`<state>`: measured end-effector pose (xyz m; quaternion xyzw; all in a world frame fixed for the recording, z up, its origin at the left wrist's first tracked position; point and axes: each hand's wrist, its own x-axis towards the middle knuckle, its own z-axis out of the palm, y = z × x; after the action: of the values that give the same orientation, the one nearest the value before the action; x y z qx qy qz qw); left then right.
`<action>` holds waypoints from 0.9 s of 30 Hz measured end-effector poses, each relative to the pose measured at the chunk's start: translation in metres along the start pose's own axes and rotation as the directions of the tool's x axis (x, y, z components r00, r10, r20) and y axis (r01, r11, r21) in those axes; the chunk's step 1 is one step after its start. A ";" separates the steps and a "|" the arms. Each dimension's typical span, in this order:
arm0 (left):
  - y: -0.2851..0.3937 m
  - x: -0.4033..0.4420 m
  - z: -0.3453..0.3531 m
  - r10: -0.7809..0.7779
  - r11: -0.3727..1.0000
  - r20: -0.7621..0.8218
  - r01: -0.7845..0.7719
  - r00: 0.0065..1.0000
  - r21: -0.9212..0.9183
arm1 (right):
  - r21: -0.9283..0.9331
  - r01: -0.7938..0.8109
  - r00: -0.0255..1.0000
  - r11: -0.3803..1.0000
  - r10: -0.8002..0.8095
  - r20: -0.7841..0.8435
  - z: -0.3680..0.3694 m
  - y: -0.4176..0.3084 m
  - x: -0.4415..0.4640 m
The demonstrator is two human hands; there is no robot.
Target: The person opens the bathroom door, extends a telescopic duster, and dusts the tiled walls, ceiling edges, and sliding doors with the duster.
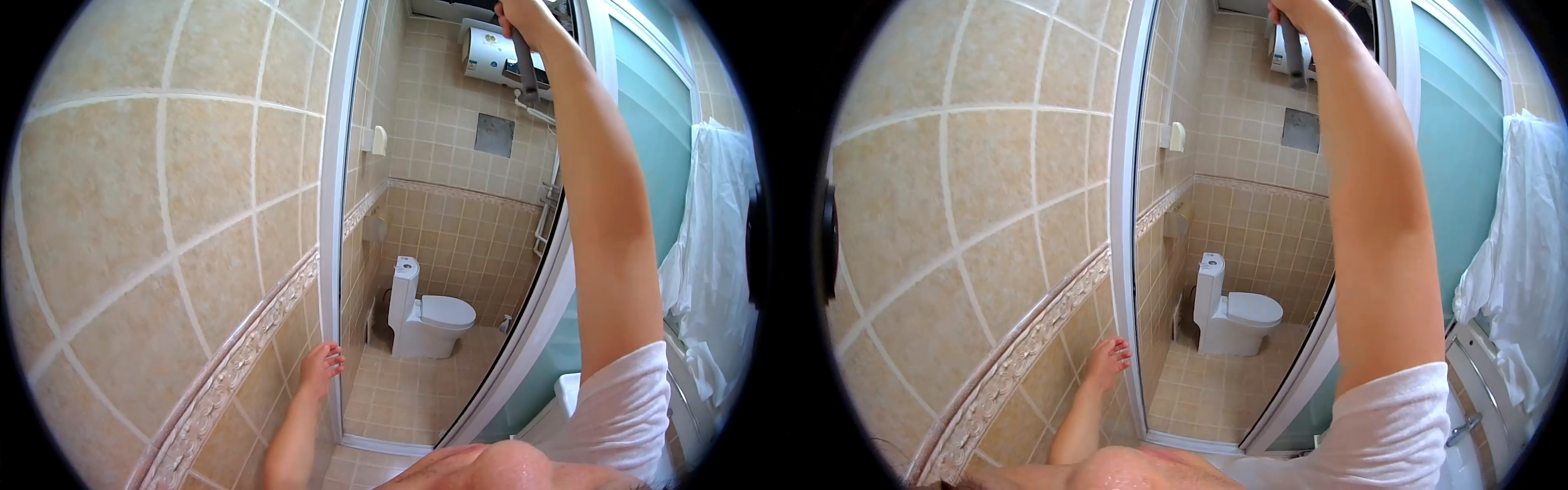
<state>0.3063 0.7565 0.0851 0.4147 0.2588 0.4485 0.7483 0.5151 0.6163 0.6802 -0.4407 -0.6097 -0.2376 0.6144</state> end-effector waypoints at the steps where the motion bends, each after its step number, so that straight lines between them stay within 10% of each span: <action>1: 0.004 -0.007 0.000 0.000 1.000 -0.034 0.000 0.999 -0.001 | -0.024 0.023 1.000 0.999 -0.022 0.011 0.008 -0.009 0.007; 4: 0.008 -0.016 -0.005 0.002 0.999 -0.068 -0.005 0.998 -0.036 | 0.218 -0.024 0.973 0.976 -0.027 0.228 0.026 0.044 0.076; 7: 0.015 -0.029 -0.001 0.023 0.999 -0.053 -0.025 0.998 -0.028 | -0.161 0.185 0.932 0.969 -0.121 0.341 0.047 0.037 0.032; 9: 0.015 -0.038 0.000 0.034 0.999 -0.042 -0.034 0.999 0.016 | 0.091 -0.070 0.692 0.993 -0.018 0.722 0.046 0.053 0.010; 11: 0.009 -0.042 0.000 0.014 0.999 -0.043 -0.013 0.999 0.031 | 0.000 -0.074 0.813 0.997 0.060 0.579 0.052 0.051 -0.036; 12: 0.008 -0.045 -0.001 0.009 0.999 -0.040 -0.007 0.999 0.043 | -0.219 0.001 0.982 0.976 0.041 0.187 0.061 0.030 -0.081; 14: 0.003 -0.049 0.000 -0.019 1.000 -0.003 0.019 1.000 0.023 | -0.536 0.472 0.871 0.700 -0.275 0.407 0.056 0.084 -0.080; 16: -0.001 -0.053 0.002 -0.028 0.999 0.019 0.027 0.999 0.032 | -0.380 -0.109 0.957 0.919 0.200 0.212 0.046 0.055 -0.137; 27: -0.007 -0.055 0.035 -0.042 0.994 0.110 0.030 0.993 0.105 | -0.082 -0.225 0.960 0.971 0.235 0.155 -0.136 0.044 -0.194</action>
<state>0.3106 0.6921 0.0984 0.4724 0.2466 0.3969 0.7473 0.5973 0.4778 0.5010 -0.5460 -0.5947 -0.1470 0.5715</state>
